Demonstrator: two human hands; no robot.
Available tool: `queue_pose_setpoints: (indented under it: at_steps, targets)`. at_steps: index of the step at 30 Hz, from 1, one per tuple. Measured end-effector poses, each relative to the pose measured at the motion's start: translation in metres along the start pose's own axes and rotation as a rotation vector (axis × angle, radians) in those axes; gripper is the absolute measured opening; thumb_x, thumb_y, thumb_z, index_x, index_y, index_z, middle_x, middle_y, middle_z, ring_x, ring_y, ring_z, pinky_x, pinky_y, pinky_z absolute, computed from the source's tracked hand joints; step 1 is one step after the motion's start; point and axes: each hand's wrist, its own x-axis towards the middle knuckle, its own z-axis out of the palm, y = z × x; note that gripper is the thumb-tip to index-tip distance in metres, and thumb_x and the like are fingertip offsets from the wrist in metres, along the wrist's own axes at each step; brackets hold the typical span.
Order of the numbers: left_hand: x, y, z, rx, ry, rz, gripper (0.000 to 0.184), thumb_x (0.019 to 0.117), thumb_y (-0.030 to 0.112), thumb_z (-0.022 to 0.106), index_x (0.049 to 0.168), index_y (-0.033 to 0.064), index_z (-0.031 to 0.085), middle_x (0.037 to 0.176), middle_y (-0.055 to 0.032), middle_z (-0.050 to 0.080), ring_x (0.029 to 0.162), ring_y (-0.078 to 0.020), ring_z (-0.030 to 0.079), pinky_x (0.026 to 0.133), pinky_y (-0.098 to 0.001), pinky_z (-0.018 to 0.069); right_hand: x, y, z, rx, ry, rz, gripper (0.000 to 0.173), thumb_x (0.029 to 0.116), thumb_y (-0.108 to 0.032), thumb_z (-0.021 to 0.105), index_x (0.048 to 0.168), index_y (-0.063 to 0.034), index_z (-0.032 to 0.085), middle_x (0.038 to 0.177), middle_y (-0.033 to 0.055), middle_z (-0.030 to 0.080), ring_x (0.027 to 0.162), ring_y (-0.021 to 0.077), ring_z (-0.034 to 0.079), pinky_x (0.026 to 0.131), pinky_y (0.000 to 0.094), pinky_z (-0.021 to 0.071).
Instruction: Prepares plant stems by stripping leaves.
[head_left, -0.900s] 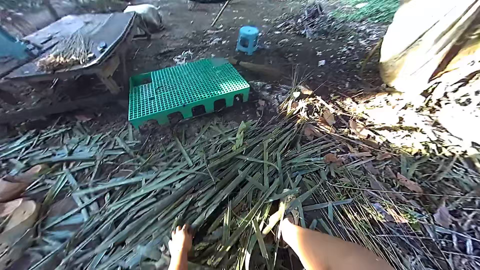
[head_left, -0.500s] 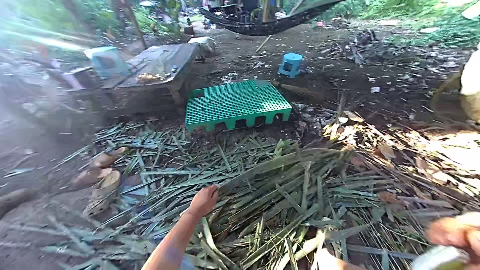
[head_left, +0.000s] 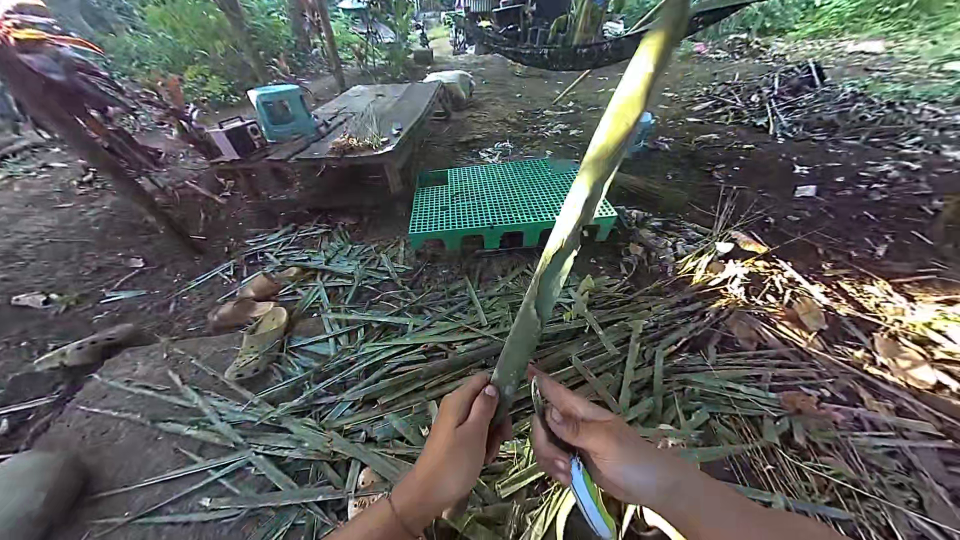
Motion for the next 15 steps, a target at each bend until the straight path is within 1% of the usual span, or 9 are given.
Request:
queue_pose_setpoints:
  at_steps: [2, 3, 5, 6, 7, 9, 11, 13, 15]
  targets:
    - [-0.004, 0.001, 0.005, 0.043, -0.036, 0.031, 0.029, 0.1101, 0.018, 0.031, 0.110, 0.0061, 0.058, 0.071, 0.0078, 0.060, 0.054, 0.0010, 0.053, 0.051, -0.0156, 0.0464, -0.002, 0.000, 0.003, 0.034, -0.043, -0.012, 0.050, 0.1073, -0.034, 0.046, 0.152, -0.0213, 0.027, 0.070, -0.0163, 0.050, 0.060, -0.0034, 0.050, 0.060, 0.0165, 0.0458]
    - [-0.007, 0.001, 0.008, 0.050, -0.049, 0.042, 0.028, 0.1104, 0.018, 0.033, 0.111, 0.0059, 0.058, 0.071, 0.0075, 0.061, 0.055, 0.0006, 0.055, 0.052, -0.0165, 0.0485, -0.003, 0.001, 0.004, 0.034, -0.050, -0.013, 0.046, 0.1074, -0.033, 0.047, 0.150, -0.0224, 0.033, 0.071, -0.0165, 0.051, 0.060, -0.0046, 0.049, 0.059, 0.0145, 0.0447]
    - [-0.012, 0.001, 0.013, 0.038, -0.070, 0.084, 0.026, 0.1101, 0.016, 0.037, 0.113, 0.0050, 0.059, 0.072, 0.0064, 0.064, 0.058, -0.0006, 0.061, 0.055, -0.0186, 0.0536, -0.004, 0.003, 0.004, 0.069, -0.037, -0.019, 0.033, 0.1077, -0.028, 0.049, 0.141, -0.0243, 0.050, 0.070, -0.0152, 0.055, 0.059, -0.0047, 0.050, 0.057, 0.0139, 0.0441]
    - [-0.014, -0.001, 0.014, 0.028, -0.078, 0.108, 0.026, 0.1099, 0.015, 0.037, 0.115, 0.0041, 0.060, 0.074, 0.0056, 0.065, 0.060, -0.0018, 0.063, 0.057, -0.0198, 0.0559, -0.004, 0.004, 0.004, 0.065, -0.025, -0.036, 0.030, 0.1076, -0.027, 0.049, 0.136, -0.0245, 0.055, 0.069, -0.0157, 0.056, 0.058, -0.0053, 0.050, 0.057, 0.0135, 0.0439]
    - [-0.016, -0.002, 0.014, 0.026, -0.079, 0.118, 0.025, 0.1098, 0.015, 0.038, 0.112, 0.0040, 0.060, 0.075, 0.0049, 0.066, 0.063, -0.0026, 0.065, 0.060, -0.0207, 0.0573, -0.004, 0.005, 0.005, 0.040, 0.007, -0.058, 0.029, 0.1074, -0.026, 0.050, 0.136, -0.0236, 0.057, 0.068, -0.0165, 0.056, 0.058, -0.0061, 0.050, 0.057, 0.0128, 0.0441]
    - [-0.018, -0.001, 0.012, 0.047, -0.074, 0.100, 0.024, 0.1103, 0.017, 0.040, 0.106, 0.0042, 0.059, 0.078, 0.0046, 0.068, 0.069, -0.0031, 0.068, 0.067, -0.0218, 0.0594, -0.003, 0.004, 0.008, -0.014, 0.111, -0.119, 0.037, 0.1067, -0.021, 0.049, 0.143, -0.0166, 0.054, 0.068, -0.0171, 0.056, 0.057, -0.0066, 0.049, 0.055, 0.0122, 0.0437]
    - [-0.019, 0.000, 0.010, 0.087, -0.060, 0.083, 0.025, 0.1104, 0.017, 0.040, 0.107, 0.0034, 0.060, 0.080, 0.0049, 0.067, 0.070, -0.0019, 0.066, 0.067, -0.0203, 0.0576, -0.001, 0.004, 0.010, -0.011, 0.195, -0.162, 0.042, 0.1058, -0.018, 0.049, 0.147, -0.0117, 0.051, 0.067, -0.0164, 0.055, 0.055, -0.0053, 0.049, 0.053, 0.0130, 0.0435]
    - [-0.019, 0.001, 0.011, 0.084, -0.049, 0.058, 0.024, 0.1101, 0.017, 0.040, 0.104, 0.0053, 0.060, 0.074, 0.0068, 0.063, 0.061, 0.0009, 0.059, 0.059, -0.0166, 0.0512, 0.000, 0.005, 0.008, 0.019, 0.170, -0.170, 0.043, 0.1065, -0.020, 0.049, 0.149, -0.0130, 0.048, 0.068, -0.0160, 0.055, 0.056, -0.0051, 0.049, 0.054, 0.0131, 0.0442]
    - [-0.018, 0.001, 0.012, 0.002, -0.065, 0.032, 0.023, 0.1096, 0.016, 0.039, 0.099, 0.0083, 0.058, 0.067, 0.0089, 0.058, 0.054, 0.0027, 0.052, 0.051, -0.0141, 0.0450, -0.003, 0.004, 0.006, 0.016, 0.061, -0.117, 0.047, 0.1069, -0.025, 0.049, 0.153, -0.0155, 0.043, 0.069, -0.0172, 0.053, 0.056, -0.0061, 0.048, 0.054, 0.0123, 0.0424]
